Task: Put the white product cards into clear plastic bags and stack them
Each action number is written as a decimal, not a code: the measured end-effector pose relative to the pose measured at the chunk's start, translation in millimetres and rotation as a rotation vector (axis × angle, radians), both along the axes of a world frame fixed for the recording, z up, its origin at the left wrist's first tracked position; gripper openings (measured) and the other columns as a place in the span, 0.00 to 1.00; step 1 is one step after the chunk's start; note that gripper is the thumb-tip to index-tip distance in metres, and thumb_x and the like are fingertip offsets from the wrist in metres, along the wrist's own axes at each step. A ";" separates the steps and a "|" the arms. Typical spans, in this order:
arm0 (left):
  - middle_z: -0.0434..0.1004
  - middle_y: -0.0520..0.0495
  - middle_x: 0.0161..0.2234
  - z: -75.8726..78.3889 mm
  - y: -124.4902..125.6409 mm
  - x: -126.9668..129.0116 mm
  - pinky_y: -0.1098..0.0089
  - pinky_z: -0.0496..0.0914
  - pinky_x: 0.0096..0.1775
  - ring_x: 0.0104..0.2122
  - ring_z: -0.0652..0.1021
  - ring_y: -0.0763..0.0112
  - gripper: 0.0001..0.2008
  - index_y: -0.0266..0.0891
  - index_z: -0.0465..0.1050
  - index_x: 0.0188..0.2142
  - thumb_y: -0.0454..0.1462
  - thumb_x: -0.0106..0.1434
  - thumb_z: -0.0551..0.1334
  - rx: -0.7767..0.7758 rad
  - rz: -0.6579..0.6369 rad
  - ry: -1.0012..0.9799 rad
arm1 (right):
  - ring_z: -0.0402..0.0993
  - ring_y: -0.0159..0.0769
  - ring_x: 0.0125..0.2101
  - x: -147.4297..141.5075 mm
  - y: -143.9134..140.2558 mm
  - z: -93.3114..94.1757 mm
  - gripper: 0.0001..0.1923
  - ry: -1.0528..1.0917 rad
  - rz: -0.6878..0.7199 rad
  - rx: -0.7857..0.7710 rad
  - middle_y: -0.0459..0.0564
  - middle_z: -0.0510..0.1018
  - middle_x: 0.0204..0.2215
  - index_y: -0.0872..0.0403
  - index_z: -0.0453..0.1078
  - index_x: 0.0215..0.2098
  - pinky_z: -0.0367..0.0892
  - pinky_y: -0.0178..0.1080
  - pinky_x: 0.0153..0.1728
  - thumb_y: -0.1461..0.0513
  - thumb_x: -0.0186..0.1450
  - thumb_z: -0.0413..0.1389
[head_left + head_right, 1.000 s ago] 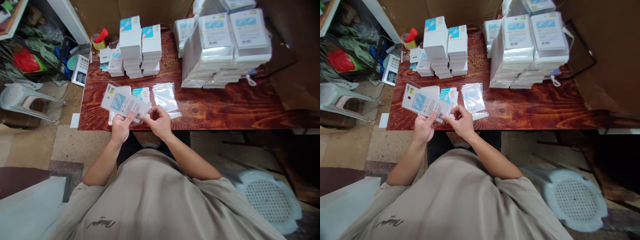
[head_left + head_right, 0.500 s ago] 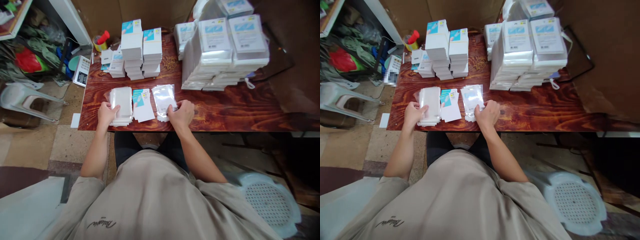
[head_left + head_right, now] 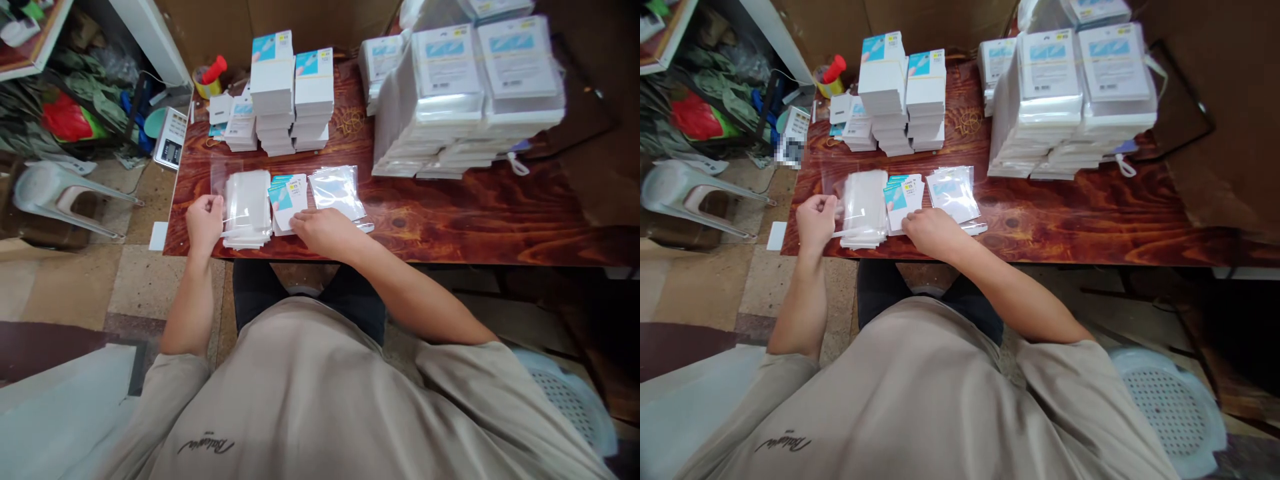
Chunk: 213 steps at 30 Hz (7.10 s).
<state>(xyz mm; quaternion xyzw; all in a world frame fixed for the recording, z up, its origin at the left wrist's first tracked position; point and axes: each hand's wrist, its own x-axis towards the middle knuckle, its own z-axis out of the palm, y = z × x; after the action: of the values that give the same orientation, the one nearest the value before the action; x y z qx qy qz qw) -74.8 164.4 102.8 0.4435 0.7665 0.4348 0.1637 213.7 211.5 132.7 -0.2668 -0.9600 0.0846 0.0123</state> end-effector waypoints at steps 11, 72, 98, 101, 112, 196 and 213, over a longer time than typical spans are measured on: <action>0.82 0.45 0.34 7.8 7.8 59.0 0.70 0.78 0.34 0.33 0.84 0.67 0.20 0.41 0.70 0.35 0.51 0.58 0.73 0.320 0.122 -0.797 | 0.69 0.31 0.14 10.9 -55.8 -18.7 0.21 1.128 -0.765 -1.094 0.45 0.74 0.16 0.55 0.76 0.27 0.60 0.32 0.14 0.46 0.61 0.66; 0.82 0.42 0.35 3.1 6.6 12.1 0.65 0.75 0.38 0.34 0.81 0.64 0.13 0.38 0.80 0.35 0.45 0.65 0.63 0.080 0.056 -0.187 | 0.79 0.46 0.37 -4.8 -7.6 -5.5 0.13 0.100 -0.076 -0.002 0.57 0.83 0.38 0.59 0.75 0.42 0.61 0.43 0.32 0.69 0.71 0.48; 0.81 0.48 0.33 11.1 16.0 85.0 0.69 0.78 0.36 0.34 0.84 0.67 0.21 0.41 0.66 0.33 0.51 0.58 0.73 0.388 0.234 -0.939 | 0.77 0.35 0.16 12.6 -53.4 -29.5 0.26 1.270 -0.816 -1.173 0.41 0.75 0.16 0.52 0.61 0.31 0.69 0.30 0.14 0.44 0.57 0.68; 0.82 0.47 0.33 8.4 11.2 91.9 0.70 0.77 0.34 0.32 0.83 0.68 0.19 0.41 0.69 0.34 0.49 0.57 0.74 0.374 0.203 -0.945 | 0.78 0.35 0.17 2.8 -49.4 -37.7 0.29 1.365 -0.839 -1.135 0.40 0.77 0.19 0.51 0.61 0.33 0.74 0.33 0.17 0.41 0.55 0.68; 0.85 0.44 0.39 12.6 -24.2 120.2 0.65 0.80 0.36 0.35 0.84 0.63 0.23 0.37 0.78 0.42 0.48 0.52 0.78 0.231 -0.114 -0.995 | 0.72 0.29 0.22 -16.2 -48.0 -46.1 0.28 1.318 -0.668 -1.103 0.43 0.75 0.22 0.52 0.65 0.28 0.71 0.33 0.24 0.42 0.54 0.70; 0.84 0.45 0.38 1.7 -14.6 112.7 0.68 0.80 0.35 0.34 0.84 0.66 0.20 0.41 0.76 0.39 0.51 0.56 0.74 0.274 0.041 -0.971 | 0.77 0.33 0.21 -18.1 -55.4 -37.9 0.25 1.466 -0.876 -1.066 0.45 0.81 0.28 0.51 0.67 0.31 0.79 0.38 0.25 0.42 0.57 0.68; 0.83 0.40 0.35 15.6 -22.1 97.2 0.65 0.76 0.27 0.26 0.81 0.63 0.27 0.36 0.78 0.45 0.55 0.58 0.72 -0.250 -0.498 -0.722 | 0.78 0.38 0.36 18.6 -10.8 -37.2 0.25 1.245 -0.588 -1.001 0.50 0.82 0.38 0.53 0.75 0.44 0.77 0.42 0.40 0.47 0.56 0.69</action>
<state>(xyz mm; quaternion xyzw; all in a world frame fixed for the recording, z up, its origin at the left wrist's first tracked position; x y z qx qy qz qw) 22.4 142.3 118.3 0.4111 0.5771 0.4132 0.5721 232.3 200.7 95.5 -0.3840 -0.5193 0.6238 0.4401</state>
